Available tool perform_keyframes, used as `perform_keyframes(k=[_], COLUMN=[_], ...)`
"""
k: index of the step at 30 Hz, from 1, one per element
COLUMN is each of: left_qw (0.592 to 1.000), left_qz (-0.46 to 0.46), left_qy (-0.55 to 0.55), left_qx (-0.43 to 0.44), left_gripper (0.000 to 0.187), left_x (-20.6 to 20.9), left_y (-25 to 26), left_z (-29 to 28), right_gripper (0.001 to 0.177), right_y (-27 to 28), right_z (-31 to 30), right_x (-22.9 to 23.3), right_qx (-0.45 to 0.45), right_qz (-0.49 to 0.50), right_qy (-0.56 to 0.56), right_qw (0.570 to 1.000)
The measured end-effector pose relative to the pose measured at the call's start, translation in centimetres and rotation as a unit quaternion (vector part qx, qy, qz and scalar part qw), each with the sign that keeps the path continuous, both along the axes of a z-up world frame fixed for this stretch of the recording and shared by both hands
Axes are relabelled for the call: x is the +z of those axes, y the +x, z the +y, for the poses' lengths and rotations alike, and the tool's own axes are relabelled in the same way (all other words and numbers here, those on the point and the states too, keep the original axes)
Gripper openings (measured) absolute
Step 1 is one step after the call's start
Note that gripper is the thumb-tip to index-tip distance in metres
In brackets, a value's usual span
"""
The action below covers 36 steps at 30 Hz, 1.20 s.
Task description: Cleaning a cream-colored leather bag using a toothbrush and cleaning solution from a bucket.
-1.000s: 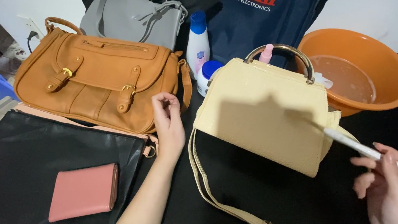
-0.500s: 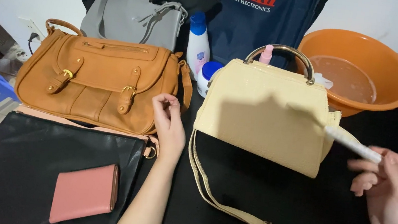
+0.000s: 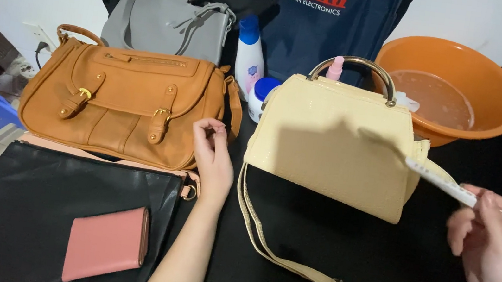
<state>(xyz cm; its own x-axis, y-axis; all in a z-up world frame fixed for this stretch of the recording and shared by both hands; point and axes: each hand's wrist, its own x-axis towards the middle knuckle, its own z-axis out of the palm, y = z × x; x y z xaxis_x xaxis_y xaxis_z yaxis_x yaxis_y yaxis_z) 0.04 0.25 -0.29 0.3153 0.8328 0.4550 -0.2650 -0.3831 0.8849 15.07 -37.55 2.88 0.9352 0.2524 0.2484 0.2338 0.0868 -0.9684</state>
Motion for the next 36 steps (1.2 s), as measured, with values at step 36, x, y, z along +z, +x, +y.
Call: perform_keyframes(k=[36], left_qw=[0.998], left_qz=[0.021], left_qy=[0.057], left_qx=[0.021], left_gripper=[0.009], left_x=[0.6], left_y=[-0.5], left_z=[0.3], right_gripper=[0.025], right_y=[-0.4], right_z=[0.4], right_x=[0.0], right_qx=[-0.017], right_qz=[-0.039], right_qy=[-0.015], right_qw=[0.999])
